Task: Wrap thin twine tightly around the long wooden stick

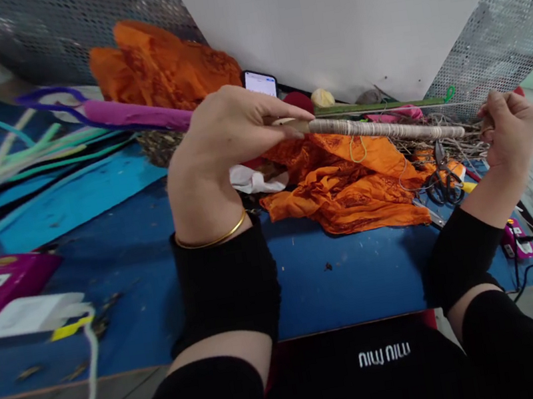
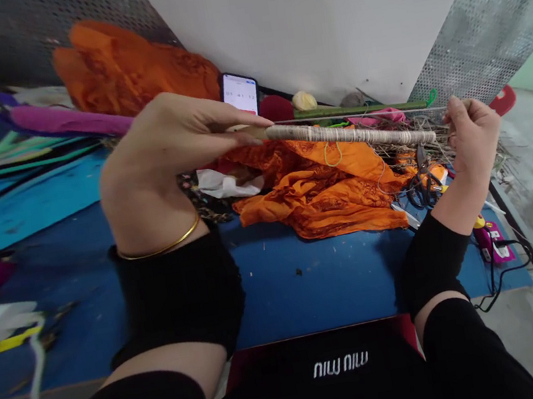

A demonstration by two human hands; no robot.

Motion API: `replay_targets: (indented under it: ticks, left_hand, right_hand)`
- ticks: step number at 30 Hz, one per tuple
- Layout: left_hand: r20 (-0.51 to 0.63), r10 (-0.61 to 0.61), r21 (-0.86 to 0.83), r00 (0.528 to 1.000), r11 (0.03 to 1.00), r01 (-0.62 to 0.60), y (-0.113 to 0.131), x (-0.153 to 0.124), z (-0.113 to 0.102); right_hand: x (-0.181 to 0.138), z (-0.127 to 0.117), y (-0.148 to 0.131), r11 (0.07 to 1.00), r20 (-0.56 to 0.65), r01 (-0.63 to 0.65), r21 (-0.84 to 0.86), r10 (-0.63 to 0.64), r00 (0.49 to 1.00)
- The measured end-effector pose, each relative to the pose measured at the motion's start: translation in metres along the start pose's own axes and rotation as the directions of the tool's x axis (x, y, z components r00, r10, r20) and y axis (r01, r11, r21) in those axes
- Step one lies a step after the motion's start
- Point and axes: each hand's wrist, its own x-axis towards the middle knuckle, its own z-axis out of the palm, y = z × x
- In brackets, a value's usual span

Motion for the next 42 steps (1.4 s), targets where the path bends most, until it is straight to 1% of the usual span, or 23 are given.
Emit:
replay_targets:
  ticks: [3, 6, 8, 11, 13, 15, 16, 17, 19, 20, 22, 24, 25, 27, 29, 31, 33, 34, 35, 36, 39, 40, 42]
  left_hand:
    - [0.042, -0.043, -0.110, 0.998, 0.993, 0.048, 0.001, -0.001, -0.005]
    - [0.068, -0.087, -0.156, 0.994, 0.983, 0.096, -0.001, 0.000, -0.005]
    - [0.055, -0.066, -0.214, 0.996, 0.974, 0.076, -0.005, 0.002, -0.004]
    - [-0.031, -0.014, -0.332, 0.999, 0.943, 0.003, -0.009, 0.005, 0.001]
    - [-0.085, -0.006, -0.414, 0.996, 0.910, -0.030, -0.007, 0.009, 0.008]
    - [-0.123, 0.021, -0.510, 0.992, 0.856, -0.082, 0.002, 0.013, 0.018]
    - [-0.124, 0.038, -0.553, 0.992, 0.827, -0.101, 0.008, 0.015, 0.024]
    - [-0.153, 0.033, -0.584, 0.988, 0.803, -0.118, 0.014, 0.017, 0.030]
    - [-0.153, 0.042, -0.630, 0.987, 0.766, -0.130, 0.027, 0.020, 0.043]
    - [-0.156, 0.050, -0.650, 0.986, 0.747, -0.141, 0.032, 0.021, 0.048]
    - [-0.162, 0.056, -0.658, 0.985, 0.738, -0.150, 0.039, 0.022, 0.056]
    - [-0.177, 0.041, -0.650, 0.983, 0.745, -0.149, 0.040, 0.023, 0.059]
    - [-0.190, 0.024, -0.645, 0.981, 0.751, -0.143, 0.040, 0.023, 0.059]
    - [-0.218, -0.020, -0.636, 0.976, 0.761, -0.127, 0.037, 0.025, 0.059]
    - [-0.224, -0.043, -0.637, 0.974, 0.762, -0.113, 0.035, 0.027, 0.059]
    - [-0.208, -0.037, -0.640, 0.977, 0.761, -0.108, 0.035, 0.029, 0.061]
    - [-0.177, -0.014, -0.631, 0.984, 0.769, -0.102, 0.036, 0.029, 0.066]
    - [-0.161, -0.005, -0.619, 0.987, 0.779, -0.097, 0.037, 0.029, 0.069]
    - [-0.150, -0.001, -0.603, 0.989, 0.793, -0.091, 0.038, 0.029, 0.072]
    - [-0.144, 0.002, -0.584, 0.990, 0.807, -0.087, 0.039, 0.029, 0.075]
    - [-0.166, -0.002, -0.518, 0.986, 0.851, -0.085, 0.041, 0.030, 0.080]
    - [-0.181, -0.010, -0.493, 0.983, 0.866, -0.082, 0.042, 0.030, 0.081]
    - [-0.208, -0.033, -0.432, 0.978, 0.900, -0.061, 0.044, 0.030, 0.081]
  right_hand:
    - [0.008, -0.001, 0.008, 0.999, -0.063, -0.010, -0.034, 0.008, 0.998]
    - [0.019, -0.001, 0.018, 0.998, -0.079, -0.049, 0.025, 0.051, 0.996]
    - [0.026, 0.000, 0.026, 0.996, -0.099, -0.087, -0.002, 0.086, 0.991]
    - [0.030, 0.005, 0.035, 0.956, -0.154, -0.131, -0.264, 0.093, 0.984]
    - [0.026, 0.010, 0.036, 0.886, -0.163, -0.085, -0.455, 0.011, 0.987]
    - [0.017, 0.020, 0.031, 0.829, -0.058, 0.053, -0.556, -0.102, 0.993]
    - [0.009, 0.027, 0.027, 0.818, 0.043, 0.150, -0.556, -0.152, 0.987]
    - [0.001, 0.035, 0.022, 0.824, 0.164, 0.251, -0.508, -0.194, 0.967]
    - [-0.018, 0.057, 0.013, 0.896, 0.397, 0.374, -0.241, -0.261, 0.880]
    - [-0.029, 0.068, 0.009, 0.920, 0.470, 0.379, -0.099, -0.293, 0.833]
    - [-0.048, 0.089, 0.004, 0.940, 0.587, 0.315, 0.128, -0.328, 0.740]
    - [-0.065, 0.102, -0.001, 0.943, 0.652, 0.254, 0.215, -0.332, 0.682]
    - [-0.071, 0.105, -0.004, 0.942, 0.654, 0.256, 0.215, -0.334, 0.679]
    - [-0.080, 0.104, -0.011, 0.925, 0.593, 0.340, 0.169, -0.371, 0.714]
    - [-0.085, 0.100, -0.019, 0.869, 0.474, 0.468, 0.162, -0.485, 0.735]
    - [-0.089, 0.098, -0.023, 0.802, 0.382, 0.539, 0.257, -0.597, 0.706]
    - [-0.094, 0.103, -0.023, 0.750, 0.346, 0.520, 0.410, -0.655, 0.672]
    - [-0.096, 0.107, -0.021, 0.740, 0.347, 0.479, 0.473, -0.656, 0.670]
    - [-0.098, 0.112, -0.018, 0.743, 0.348, 0.428, 0.514, -0.637, 0.688]
    - [-0.100, 0.117, -0.015, 0.757, 0.340, 0.372, 0.537, -0.598, 0.726]
    - [-0.105, 0.128, -0.010, 0.814, 0.265, 0.196, 0.547, -0.390, 0.882]
    - [-0.106, 0.129, -0.010, 0.826, 0.237, 0.151, 0.543, -0.323, 0.916]
    - [-0.106, 0.130, -0.013, 0.845, 0.209, 0.100, 0.525, -0.243, 0.947]
